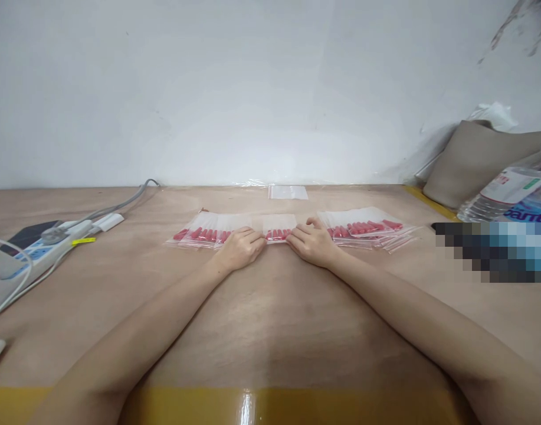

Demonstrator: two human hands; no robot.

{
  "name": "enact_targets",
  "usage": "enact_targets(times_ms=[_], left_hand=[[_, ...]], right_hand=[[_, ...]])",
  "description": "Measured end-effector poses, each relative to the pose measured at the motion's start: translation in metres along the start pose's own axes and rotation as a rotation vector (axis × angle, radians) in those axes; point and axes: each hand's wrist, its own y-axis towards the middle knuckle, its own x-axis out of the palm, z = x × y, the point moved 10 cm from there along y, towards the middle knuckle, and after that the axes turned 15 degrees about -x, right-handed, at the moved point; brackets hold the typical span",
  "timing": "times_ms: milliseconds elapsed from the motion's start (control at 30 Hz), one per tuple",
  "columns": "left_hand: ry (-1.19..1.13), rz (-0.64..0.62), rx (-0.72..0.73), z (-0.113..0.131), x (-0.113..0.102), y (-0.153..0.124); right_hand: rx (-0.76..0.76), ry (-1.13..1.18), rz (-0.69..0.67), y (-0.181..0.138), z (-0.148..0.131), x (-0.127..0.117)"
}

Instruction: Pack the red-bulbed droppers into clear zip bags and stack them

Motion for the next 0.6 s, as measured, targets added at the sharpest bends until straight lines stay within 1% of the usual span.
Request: enact_targets(times_ms=[100,200,300,433,500,600], left_hand=[[-0.013,-0.001,-0.003,0.0,0.0,0.0],[-0.022,-0.005,-0.013,0.0,0.001,0.001],[-0.027,-0.01,-0.033,-0.002,0.001,0.001],[-0.042,-0.015,-0.056,-0.005,0.004,0.001],[-0.052,-0.021,-0.055,-0.005,0.006,0.001],[-0.067,-0.032,-0.037,-0.002,0.003,0.0]], right_hand=[[0.019,-0.048,-0.013,-0.017,0.008,-0.006],[0.066,-0.041,-0.007,-0.026,0.015,-0.009],[0.128,-0.006,0.012,-0.029,0.019,-0.01],[0.12,-0.001,0.005,-0.022,0.012,-0.008],[0.121,-0.011,-0.036,-0.015,0.007,-0.003],[0.148,-0.034,-0.153,-0.004,0.004,0.013]])
